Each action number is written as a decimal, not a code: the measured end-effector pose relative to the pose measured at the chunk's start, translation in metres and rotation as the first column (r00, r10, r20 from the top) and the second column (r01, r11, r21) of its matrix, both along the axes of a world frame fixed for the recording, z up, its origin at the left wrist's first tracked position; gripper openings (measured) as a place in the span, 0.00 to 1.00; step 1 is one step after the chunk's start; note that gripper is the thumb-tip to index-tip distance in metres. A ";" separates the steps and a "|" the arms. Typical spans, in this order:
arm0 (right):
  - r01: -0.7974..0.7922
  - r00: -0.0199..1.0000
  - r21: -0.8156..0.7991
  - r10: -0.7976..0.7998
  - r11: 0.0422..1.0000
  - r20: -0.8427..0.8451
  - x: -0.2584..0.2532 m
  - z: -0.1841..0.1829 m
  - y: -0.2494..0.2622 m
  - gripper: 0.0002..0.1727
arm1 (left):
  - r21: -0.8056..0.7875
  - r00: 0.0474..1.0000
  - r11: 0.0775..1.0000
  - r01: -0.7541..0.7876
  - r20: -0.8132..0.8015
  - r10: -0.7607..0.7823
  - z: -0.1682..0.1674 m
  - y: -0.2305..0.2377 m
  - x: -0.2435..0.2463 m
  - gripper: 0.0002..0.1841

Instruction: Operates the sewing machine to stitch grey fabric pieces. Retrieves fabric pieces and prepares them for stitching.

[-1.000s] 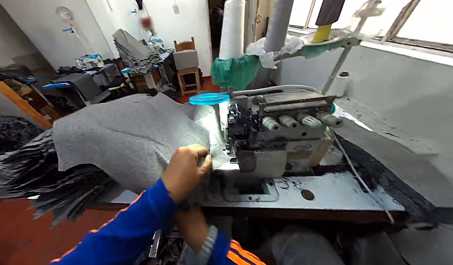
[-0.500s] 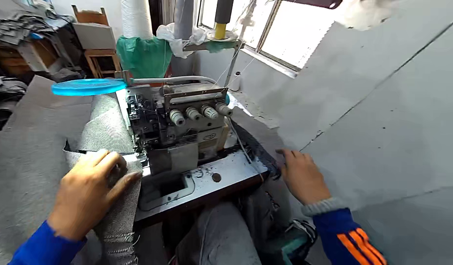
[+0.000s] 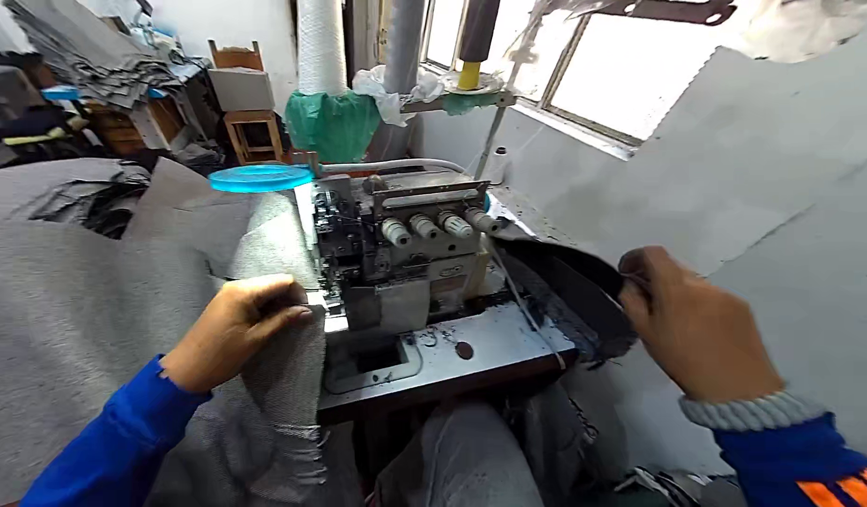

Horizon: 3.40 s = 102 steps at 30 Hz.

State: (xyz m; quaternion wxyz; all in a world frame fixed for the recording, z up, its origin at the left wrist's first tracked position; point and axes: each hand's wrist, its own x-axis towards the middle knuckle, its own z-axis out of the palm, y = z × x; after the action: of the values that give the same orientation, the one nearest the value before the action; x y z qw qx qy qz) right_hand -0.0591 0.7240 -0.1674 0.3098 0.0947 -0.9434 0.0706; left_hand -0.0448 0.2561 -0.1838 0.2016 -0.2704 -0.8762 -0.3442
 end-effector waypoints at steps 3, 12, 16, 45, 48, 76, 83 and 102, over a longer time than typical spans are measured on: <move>-0.279 0.948 -0.121 0.254 0.952 -0.190 0.017 0.003 -0.071 0.19 | 0.097 0.999 0.995 0.035 -0.020 -0.034 0.021 0.006 0.016 0.02; -0.416 0.666 -0.895 0.615 -0.163 -0.422 0.046 -0.047 -0.271 0.09 | 0.257 0.998 0.965 0.049 -0.050 -0.037 0.020 0.022 0.045 0.04; -0.338 0.672 -0.910 0.616 -0.240 -0.412 0.048 -0.049 -0.280 0.09 | 0.298 0.999 0.954 -0.013 0.047 -0.002 0.024 0.016 0.049 0.04; -0.275 0.481 -0.961 0.867 0.005 -0.133 0.054 -0.102 -0.245 0.22 | -0.360 0.965 0.917 -0.171 -0.250 0.082 -0.009 0.070 0.096 0.36; -0.498 0.612 -0.844 0.770 0.200 -0.179 0.051 -0.107 -0.252 0.21 | -0.463 0.943 0.861 -0.208 -0.328 0.051 -0.038 0.060 0.099 0.44; -0.254 0.941 -0.093 0.268 0.963 0.206 0.028 -0.144 -0.254 0.30 | -0.416 0.655 0.712 -0.566 0.298 0.695 -0.086 -0.052 -0.011 0.33; -0.302 0.705 -0.124 0.309 0.945 0.639 0.007 -0.128 -0.232 0.44 | -0.587 0.697 0.659 -0.470 0.211 0.685 0.039 -0.100 -0.034 0.15; -0.582 0.620 -0.644 0.784 0.496 0.044 0.059 -0.125 -0.229 0.34 | -0.414 0.581 0.572 -0.708 0.120 0.805 0.156 -0.139 0.071 0.09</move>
State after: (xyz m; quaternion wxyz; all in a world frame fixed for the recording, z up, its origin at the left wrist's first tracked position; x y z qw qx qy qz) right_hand 0.0001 0.4950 -0.2923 0.1043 0.3553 -0.7933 0.4833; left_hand 0.0265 0.1169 -0.0274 0.1503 0.1612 -0.9691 -0.1109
